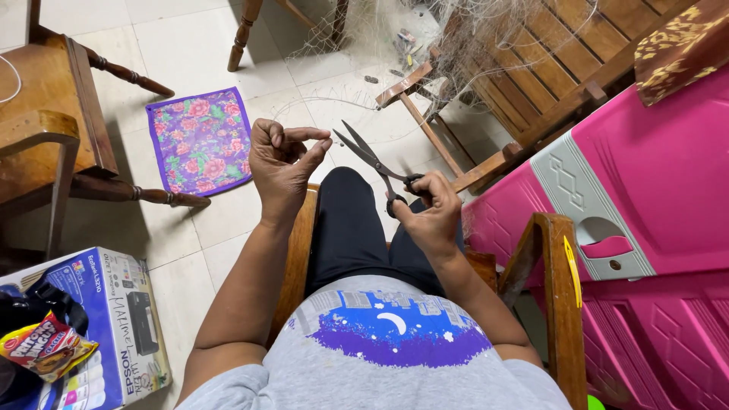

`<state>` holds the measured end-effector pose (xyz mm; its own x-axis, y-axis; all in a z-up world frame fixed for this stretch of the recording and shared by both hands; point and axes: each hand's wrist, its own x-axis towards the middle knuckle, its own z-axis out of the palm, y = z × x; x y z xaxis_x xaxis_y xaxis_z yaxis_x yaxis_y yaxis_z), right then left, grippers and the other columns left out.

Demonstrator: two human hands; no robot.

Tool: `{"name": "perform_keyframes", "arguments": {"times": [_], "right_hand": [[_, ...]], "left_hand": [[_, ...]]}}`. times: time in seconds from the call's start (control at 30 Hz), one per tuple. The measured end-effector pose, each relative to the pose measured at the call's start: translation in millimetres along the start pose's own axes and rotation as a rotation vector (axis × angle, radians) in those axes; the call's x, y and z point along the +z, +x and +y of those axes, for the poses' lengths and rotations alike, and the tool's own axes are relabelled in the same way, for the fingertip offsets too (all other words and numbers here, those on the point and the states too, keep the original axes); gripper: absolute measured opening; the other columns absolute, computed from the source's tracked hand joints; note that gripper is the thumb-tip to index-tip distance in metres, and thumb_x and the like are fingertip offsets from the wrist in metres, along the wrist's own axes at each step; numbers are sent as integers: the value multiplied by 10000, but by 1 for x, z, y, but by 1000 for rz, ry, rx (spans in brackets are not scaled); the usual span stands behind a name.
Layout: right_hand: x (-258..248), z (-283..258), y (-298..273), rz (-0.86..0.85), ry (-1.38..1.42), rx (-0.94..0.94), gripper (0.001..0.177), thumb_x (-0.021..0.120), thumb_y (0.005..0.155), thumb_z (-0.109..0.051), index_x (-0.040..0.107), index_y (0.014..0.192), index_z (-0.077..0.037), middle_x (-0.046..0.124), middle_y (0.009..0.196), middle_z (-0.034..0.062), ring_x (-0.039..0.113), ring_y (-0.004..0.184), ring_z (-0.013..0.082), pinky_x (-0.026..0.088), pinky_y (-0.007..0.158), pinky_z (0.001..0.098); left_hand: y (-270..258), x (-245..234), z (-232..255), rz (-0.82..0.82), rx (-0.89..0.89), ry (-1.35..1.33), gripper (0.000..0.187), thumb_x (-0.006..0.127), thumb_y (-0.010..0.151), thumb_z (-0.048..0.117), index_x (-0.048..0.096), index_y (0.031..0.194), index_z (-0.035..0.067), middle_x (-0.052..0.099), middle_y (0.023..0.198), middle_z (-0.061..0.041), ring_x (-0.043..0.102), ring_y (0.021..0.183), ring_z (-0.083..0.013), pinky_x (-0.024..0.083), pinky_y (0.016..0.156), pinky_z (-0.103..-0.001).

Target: Repairing a fine mesh fishing net using a net needle and scissors

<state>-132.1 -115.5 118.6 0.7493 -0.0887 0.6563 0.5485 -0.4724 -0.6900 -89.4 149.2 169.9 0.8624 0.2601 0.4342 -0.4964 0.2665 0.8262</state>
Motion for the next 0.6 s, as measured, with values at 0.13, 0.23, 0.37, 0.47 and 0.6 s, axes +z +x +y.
{"name": "perform_keyframes", "arguments": {"times": [0.13,0.23,0.37,0.47,0.6], "right_hand": [[-10,0,-5,14,-41,-16,295,1077,751,-146,824,902,-163,730,867,22,610,686,182,500,618,283],[-12,-7,-7,-6,-1,-36,267,1038,778,-95,796,885,-133,730,846,52,639,685,212,519,626,298],[-13,-9,-8,-23,58,-35,250,1038,817,-91,802,897,-103,733,815,64,625,666,193,496,620,292],[-13,-8,-9,-22,73,-50,261,1046,830,-83,794,900,-87,747,805,72,628,657,201,490,613,297],[-12,-5,-11,-22,90,-53,270,1045,846,-60,785,918,-68,758,820,82,638,675,206,491,624,303]], "left_hand": [[0,-1,-3,8,11,7,734,1044,1008,25,352,1129,236,926,1075,-143,583,679,-37,470,661,-138],[0,-3,-5,3,33,19,711,1029,1020,12,359,1123,226,927,1077,-147,610,698,-38,470,676,-141],[-2,1,2,-1,56,44,699,1021,1026,2,364,1110,224,927,1070,-144,646,721,-42,473,686,-150],[-4,2,4,-2,57,55,693,1017,1025,-6,368,1108,223,927,1065,-143,670,736,-45,477,692,-156],[-3,1,4,-6,54,55,697,1013,1025,-12,364,1109,226,927,1061,-141,656,733,-39,466,690,-152]]}}
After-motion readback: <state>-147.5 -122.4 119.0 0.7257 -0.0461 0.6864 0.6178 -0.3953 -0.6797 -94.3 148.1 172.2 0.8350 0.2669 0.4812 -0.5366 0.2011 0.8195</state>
